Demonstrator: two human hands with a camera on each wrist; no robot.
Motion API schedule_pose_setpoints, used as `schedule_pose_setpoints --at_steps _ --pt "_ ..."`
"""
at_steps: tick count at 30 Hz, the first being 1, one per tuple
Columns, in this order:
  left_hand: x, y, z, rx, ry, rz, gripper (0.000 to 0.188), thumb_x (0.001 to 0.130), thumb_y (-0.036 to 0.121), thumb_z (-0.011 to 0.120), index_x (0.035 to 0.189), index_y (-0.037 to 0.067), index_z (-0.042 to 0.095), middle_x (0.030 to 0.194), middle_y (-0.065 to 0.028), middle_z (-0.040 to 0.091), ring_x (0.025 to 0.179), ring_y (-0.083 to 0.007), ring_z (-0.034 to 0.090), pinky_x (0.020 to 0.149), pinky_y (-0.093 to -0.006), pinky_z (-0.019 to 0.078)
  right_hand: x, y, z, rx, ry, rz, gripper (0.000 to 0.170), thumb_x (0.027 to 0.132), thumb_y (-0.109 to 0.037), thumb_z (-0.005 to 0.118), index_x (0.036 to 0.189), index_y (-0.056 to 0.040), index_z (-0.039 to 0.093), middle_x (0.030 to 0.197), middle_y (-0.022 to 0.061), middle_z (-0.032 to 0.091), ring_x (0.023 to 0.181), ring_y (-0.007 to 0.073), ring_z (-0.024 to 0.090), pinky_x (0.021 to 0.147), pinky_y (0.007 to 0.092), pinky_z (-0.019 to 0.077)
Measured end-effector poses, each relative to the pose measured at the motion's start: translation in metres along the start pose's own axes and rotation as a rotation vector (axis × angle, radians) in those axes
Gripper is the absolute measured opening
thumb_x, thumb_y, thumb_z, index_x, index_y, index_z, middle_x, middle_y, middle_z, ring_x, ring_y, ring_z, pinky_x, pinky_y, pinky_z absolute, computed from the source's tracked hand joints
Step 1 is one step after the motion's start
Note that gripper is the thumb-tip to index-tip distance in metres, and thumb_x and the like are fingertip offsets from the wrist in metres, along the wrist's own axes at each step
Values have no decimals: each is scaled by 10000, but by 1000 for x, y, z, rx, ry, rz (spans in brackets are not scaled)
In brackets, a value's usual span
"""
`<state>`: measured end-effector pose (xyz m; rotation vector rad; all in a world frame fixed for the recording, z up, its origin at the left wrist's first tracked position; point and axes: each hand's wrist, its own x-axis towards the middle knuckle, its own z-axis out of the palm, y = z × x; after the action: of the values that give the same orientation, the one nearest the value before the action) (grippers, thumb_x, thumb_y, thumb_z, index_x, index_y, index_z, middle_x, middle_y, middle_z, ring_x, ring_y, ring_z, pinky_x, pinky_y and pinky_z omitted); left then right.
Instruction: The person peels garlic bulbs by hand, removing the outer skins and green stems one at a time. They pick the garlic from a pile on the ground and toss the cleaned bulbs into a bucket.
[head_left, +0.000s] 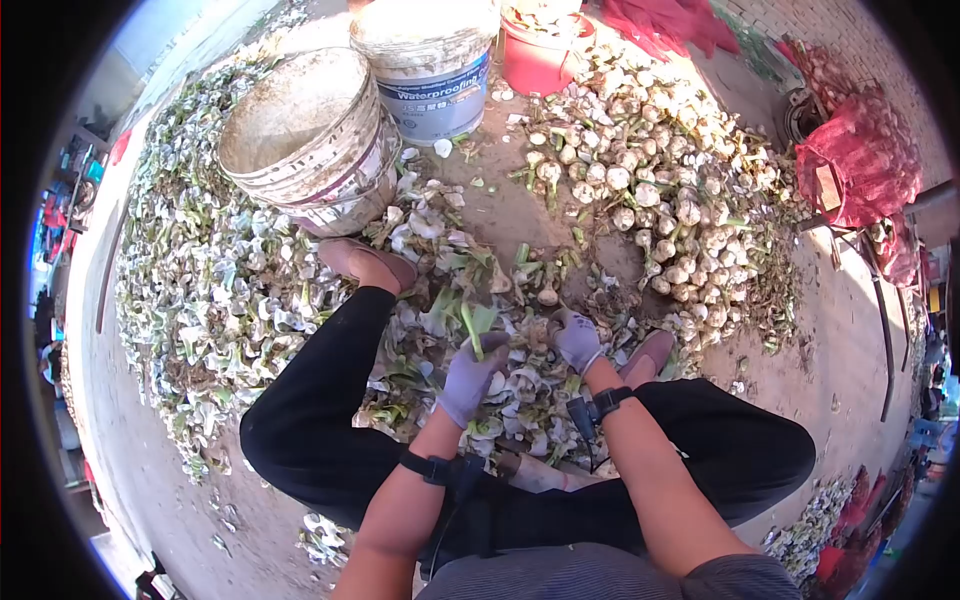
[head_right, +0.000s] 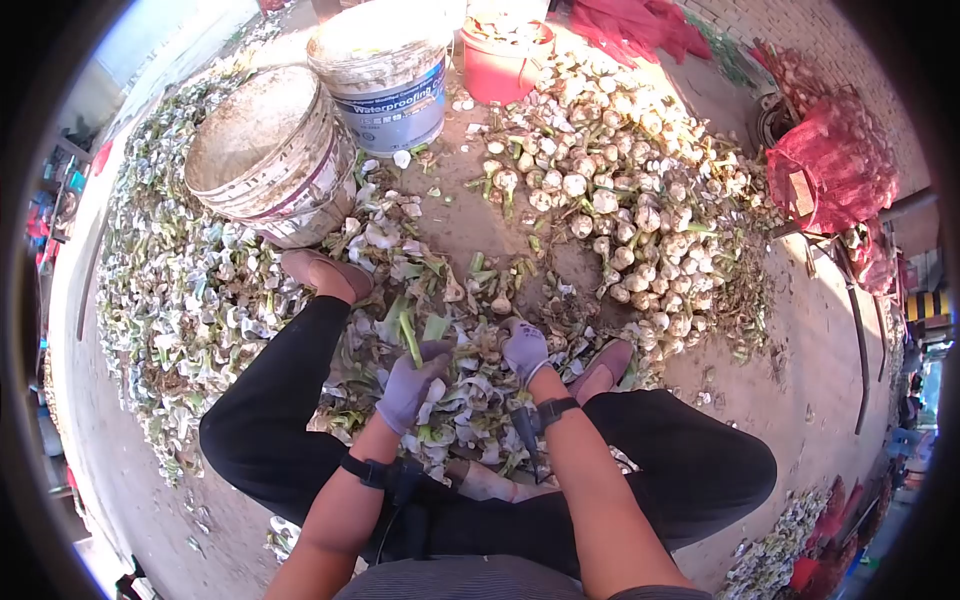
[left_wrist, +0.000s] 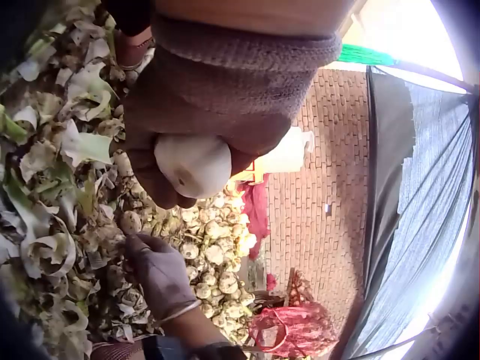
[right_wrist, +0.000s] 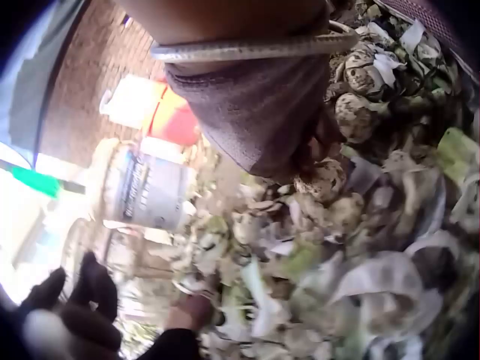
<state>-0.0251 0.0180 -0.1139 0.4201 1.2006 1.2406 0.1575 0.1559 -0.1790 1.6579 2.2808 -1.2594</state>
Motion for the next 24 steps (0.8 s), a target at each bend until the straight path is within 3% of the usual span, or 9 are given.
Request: schedule_pose_setpoints --at_steps 2,5,8,9,14,16,20,22,24 --pt "-1 -6 2 550 85 160 519 820 141 740 1279 11 536 1190 -103 599 891 -124 599 749 -277 523 -32 -25 -27 506 3 -41 328 917 -309 639 1088 -29 641 822 46 642 653 84 586 592 237 471" --pt "-15 29 32 495 -44 292 630 754 161 796 1309 28 526 1245 -130 592 1130 -191 566 968 -321 441 -88 -66 -62 1076 -116 -25 334 925 -320 654 1088 -30 634 819 -16 613 627 62 516 569 201 428" --pt "-30 51 54 582 -93 522 622 674 65 823 1230 58 543 1183 -125 594 1025 -219 603 871 -329 495 -131 -90 -74 1255 -2 22 295 929 -293 659 1080 -42 635 865 -20 614 698 53 524 591 195 416" --pt "-35 54 59 734 -66 687 600 655 33 835 1184 48 551 1155 -109 590 955 -197 613 820 -310 516 -139 -96 -70 1256 18 23 295 929 -293 659 1080 -42 635 865 -20 614 698 53 524 591 195 416" --pt "-52 51 64 756 -45 759 601 623 -19 835 1135 58 531 1124 -118 584 982 -223 628 845 -316 513 -155 -101 -58 1228 112 -68 324 946 -305 633 1139 -47 596 918 -17 600 765 49 508 658 205 426" --pt "-59 49 63 402 -86 457 597 631 -21 829 1132 77 521 1108 -127 584 986 -237 620 865 -327 505 -165 -99 -78 1290 -141 -110 351 941 -282 642 1178 -33 571 921 -17 598 766 57 514 685 217 442" --pt "-65 57 75 258 -107 377 578 644 -27 813 1128 74 513 1078 -108 588 995 -217 603 872 -339 494 -174 -101 -83 1325 -45 -179 359 938 -259 647 1199 -29 556 909 -18 594 739 56 524 648 206 438" --pt "-63 60 76 777 -46 888 557 656 -31 795 1128 52 511 1050 -84 587 989 -204 595 851 -351 495 -179 -94 -87 1244 -137 25 342 942 -226 636 1211 -29 561 908 -5 599 740 53 534 646 205 446" --pt "-64 59 74 860 -56 949 540 669 -25 781 1131 43 509 1043 -79 585 969 -203 595 833 -352 495 -184 -92 -84 1264 -122 30 311 936 -204 633 1181 -20 584 906 4 600 743 67 538 655 218 451"
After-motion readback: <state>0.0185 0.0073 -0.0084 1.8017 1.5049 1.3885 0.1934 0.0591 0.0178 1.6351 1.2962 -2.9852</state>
